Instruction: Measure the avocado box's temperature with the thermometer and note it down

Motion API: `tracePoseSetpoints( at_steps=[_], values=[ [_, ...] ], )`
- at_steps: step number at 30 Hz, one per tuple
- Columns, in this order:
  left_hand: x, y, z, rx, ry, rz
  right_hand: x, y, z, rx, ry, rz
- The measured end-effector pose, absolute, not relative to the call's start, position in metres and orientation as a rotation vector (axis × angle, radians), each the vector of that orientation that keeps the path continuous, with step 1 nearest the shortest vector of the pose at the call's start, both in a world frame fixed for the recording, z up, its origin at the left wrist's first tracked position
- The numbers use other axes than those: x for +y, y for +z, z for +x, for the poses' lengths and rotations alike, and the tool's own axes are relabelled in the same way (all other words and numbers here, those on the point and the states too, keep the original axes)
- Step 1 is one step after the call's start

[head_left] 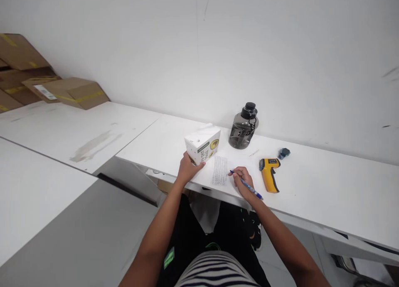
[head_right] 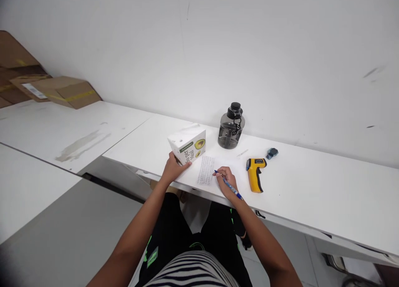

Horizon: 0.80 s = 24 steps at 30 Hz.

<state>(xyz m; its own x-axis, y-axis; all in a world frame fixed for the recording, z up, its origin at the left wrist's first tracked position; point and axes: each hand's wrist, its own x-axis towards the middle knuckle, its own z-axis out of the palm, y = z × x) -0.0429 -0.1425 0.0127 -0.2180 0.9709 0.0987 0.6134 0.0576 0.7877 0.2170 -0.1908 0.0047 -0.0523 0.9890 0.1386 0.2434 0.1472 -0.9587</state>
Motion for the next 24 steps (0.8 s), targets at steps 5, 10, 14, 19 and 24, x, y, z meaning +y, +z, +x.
tracePoseSetpoints(
  at_steps=[5, 10, 14, 19, 24],
  values=[
    [-0.145, 0.014, -0.042, 1.856, 1.04, 1.59, -0.191, 0.018, 0.216, -1.684, 1.001, -1.385],
    [-0.145, 0.014, -0.042, 1.866, 1.025, 1.578, -0.19, 0.019, 0.214, -1.681, 0.934, -1.411],
    [-0.145, 0.014, -0.043, 1.864, 1.021, 1.57, -0.189, 0.011, 0.214, -1.725, 0.934, -1.386],
    [-0.145, 0.013, -0.043, 1.853, 1.02, 1.573, -0.187, 0.007, 0.212, -1.742, 0.919, -1.397],
    [-0.146, 0.013, -0.043, 1.861, 1.018, 1.577, -0.187, 0.009, 0.21, -1.738, 0.914, -1.414]
  ],
)
